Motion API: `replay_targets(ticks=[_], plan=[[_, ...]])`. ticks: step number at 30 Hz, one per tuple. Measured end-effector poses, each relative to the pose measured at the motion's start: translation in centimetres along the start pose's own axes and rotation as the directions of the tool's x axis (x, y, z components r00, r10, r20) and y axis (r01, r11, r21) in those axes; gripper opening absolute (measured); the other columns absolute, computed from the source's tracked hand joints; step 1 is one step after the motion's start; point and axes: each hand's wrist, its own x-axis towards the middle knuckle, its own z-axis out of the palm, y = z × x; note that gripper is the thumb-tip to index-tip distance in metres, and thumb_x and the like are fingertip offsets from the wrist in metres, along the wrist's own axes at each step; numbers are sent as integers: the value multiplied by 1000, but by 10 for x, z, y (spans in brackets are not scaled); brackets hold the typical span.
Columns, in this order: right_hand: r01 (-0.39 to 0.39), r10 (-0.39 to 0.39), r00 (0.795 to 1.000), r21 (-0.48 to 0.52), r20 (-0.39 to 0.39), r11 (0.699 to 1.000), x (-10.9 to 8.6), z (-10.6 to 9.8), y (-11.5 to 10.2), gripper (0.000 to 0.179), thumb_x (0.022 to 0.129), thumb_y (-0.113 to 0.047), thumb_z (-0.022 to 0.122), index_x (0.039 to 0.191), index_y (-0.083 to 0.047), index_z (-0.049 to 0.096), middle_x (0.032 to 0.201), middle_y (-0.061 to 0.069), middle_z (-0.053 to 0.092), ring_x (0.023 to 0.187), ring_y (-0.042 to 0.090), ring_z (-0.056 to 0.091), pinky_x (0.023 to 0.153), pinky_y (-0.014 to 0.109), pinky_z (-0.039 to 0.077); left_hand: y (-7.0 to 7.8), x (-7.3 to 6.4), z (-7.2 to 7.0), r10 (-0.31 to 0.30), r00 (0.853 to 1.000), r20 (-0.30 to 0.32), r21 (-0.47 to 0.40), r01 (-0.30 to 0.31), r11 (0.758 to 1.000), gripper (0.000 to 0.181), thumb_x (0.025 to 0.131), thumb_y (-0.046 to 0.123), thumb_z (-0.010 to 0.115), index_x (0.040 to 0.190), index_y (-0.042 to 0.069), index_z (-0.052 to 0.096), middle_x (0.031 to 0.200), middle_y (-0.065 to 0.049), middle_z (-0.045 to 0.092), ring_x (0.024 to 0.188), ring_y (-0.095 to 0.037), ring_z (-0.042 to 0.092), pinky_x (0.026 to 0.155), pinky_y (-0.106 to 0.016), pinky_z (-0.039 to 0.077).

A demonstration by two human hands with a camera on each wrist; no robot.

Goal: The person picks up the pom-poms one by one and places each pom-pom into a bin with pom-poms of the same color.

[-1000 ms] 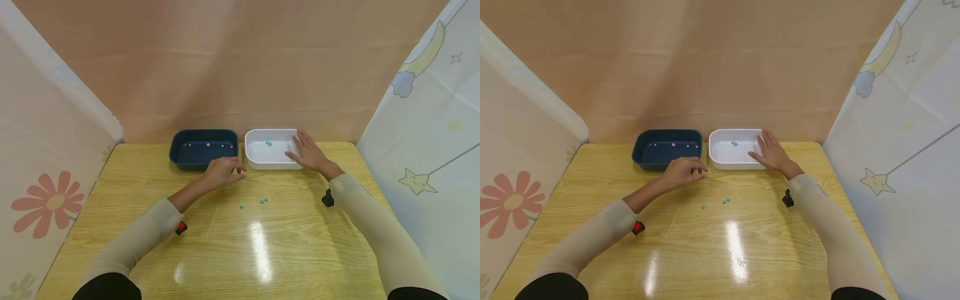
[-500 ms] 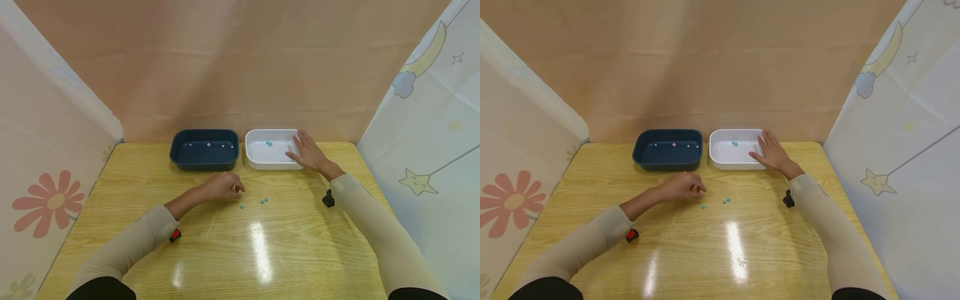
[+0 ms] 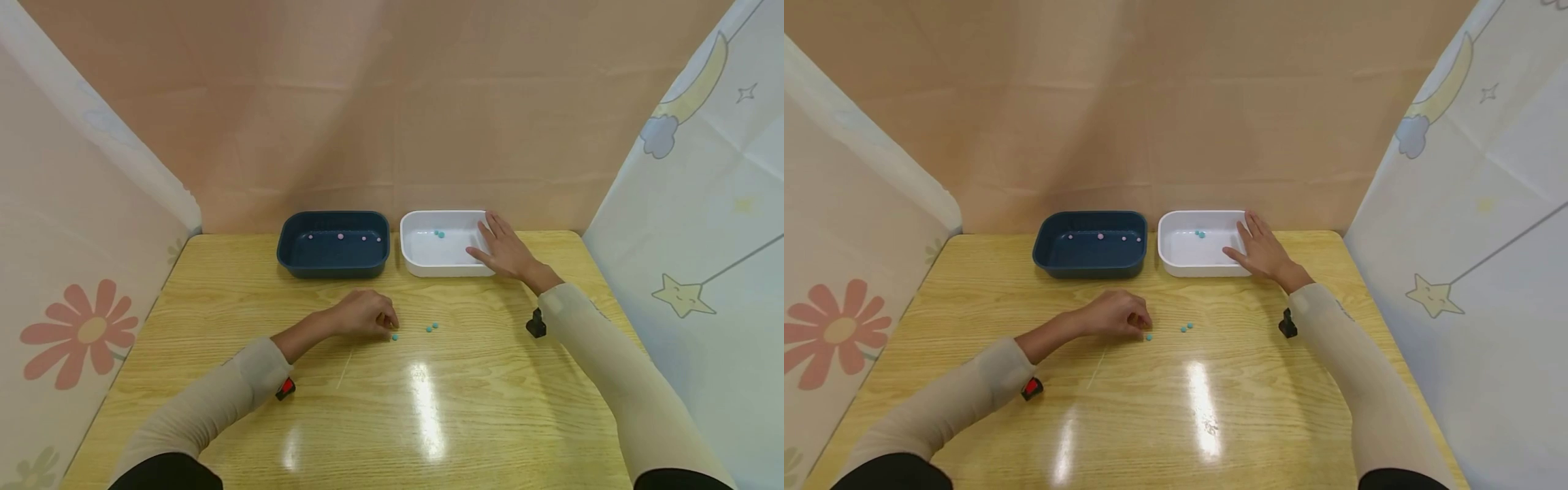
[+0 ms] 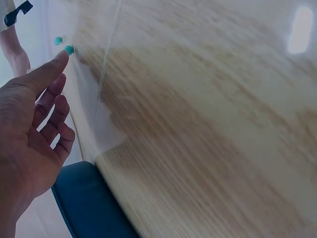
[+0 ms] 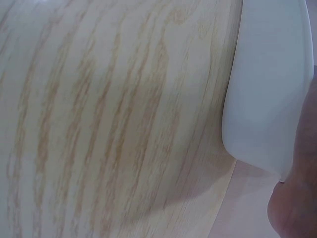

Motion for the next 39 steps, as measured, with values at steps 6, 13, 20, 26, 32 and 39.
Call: replay_targets(ticks=[6,13,20,26,32,39], plan=[[-3,3,1000,2,-6,1000,0,0,0,91,110,-58,41,165,10,15,175,28,-5,163,43,-6,131,53,-3,-3,2,4,-9,999,34,-49,11,999,13,88,26,90,100,25,85,89,16,72,78,3,60,69,-20,51],[-2,2,1000,3,-12,1000,1,0,-3,90,109,-55,43,165,10,15,175,28,-4,163,43,-5,131,53,-2,-5,4,8,-15,999,48,-85,19,996,8,89,26,88,96,26,85,89,19,72,78,4,60,70,-20,51],[0,0,1000,2,-13,1000,1,1,-3,92,109,-58,42,165,10,16,175,28,-4,163,43,-4,131,53,-2,-4,4,9,-26,998,61,-97,32,995,4,90,27,87,93,28,84,84,21,69,76,4,58,67,-20,48],[-5,5,1000,-7,-12,1000,0,2,-2,90,109,-55,44,165,10,17,175,27,-4,163,42,-4,132,53,-1,-4,5,11,-18,997,70,-97,24,995,4,91,27,86,92,27,83,84,20,68,75,3,58,67,-21,48],[0,0,1000,-10,-6,1000,0,1,-1,91,109,-57,42,165,10,16,175,28,-4,163,43,-4,131,53,-2,-3,6,12,4,997,73,-87,2,996,4,92,25,85,92,25,82,86,19,69,77,3,59,69,-21,50],[-3,3,1000,-4,-9,1000,0,0,-1,90,110,-57,41,165,9,15,175,28,-4,163,43,-4,132,53,-2,-3,7,13,19,998,56,-89,-14,996,5,91,24,86,90,24,81,85,18,69,75,4,60,68,-19,50]])
